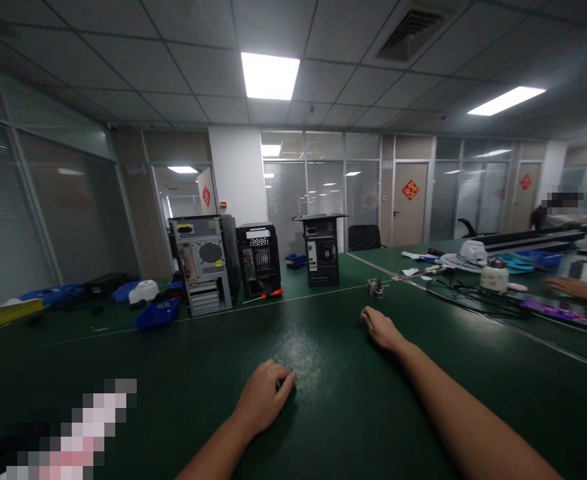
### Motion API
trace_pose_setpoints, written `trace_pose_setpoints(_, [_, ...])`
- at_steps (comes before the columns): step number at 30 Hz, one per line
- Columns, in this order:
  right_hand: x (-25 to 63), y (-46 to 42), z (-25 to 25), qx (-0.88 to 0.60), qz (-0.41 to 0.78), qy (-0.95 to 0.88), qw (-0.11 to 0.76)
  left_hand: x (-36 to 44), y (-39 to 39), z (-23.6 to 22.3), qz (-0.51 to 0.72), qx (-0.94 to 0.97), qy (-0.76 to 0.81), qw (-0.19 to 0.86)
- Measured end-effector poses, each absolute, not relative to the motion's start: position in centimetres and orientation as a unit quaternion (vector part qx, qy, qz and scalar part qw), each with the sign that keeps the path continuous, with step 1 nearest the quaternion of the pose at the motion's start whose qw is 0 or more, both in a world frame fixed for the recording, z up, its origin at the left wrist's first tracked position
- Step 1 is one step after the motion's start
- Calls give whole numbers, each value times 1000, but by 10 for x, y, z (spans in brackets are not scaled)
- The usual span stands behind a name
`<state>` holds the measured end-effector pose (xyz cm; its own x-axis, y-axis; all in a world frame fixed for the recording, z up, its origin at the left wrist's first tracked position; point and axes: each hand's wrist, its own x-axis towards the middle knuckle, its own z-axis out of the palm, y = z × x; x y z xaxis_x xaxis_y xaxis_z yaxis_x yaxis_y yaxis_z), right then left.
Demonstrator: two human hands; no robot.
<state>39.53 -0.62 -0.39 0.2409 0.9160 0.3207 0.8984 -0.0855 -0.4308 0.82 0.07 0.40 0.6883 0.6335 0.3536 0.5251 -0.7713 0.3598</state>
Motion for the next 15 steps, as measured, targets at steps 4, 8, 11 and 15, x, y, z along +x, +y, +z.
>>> trace_pose_setpoints(4, [424,1,-20,-773,52,-539,330,8,0,5,237,911,317,119])
trace_pose_setpoints(8, [427,5,-22,-771,53,-521,362,8,-1,5,233,911,319,121])
trace_pose_setpoints(11, [429,3,-11,-746,-11,-511,427,8,-1,6,226,911,323,119])
trace_pose_setpoints(15, [443,-10,11,-703,-73,-496,505,8,-2,8,220,913,323,118])
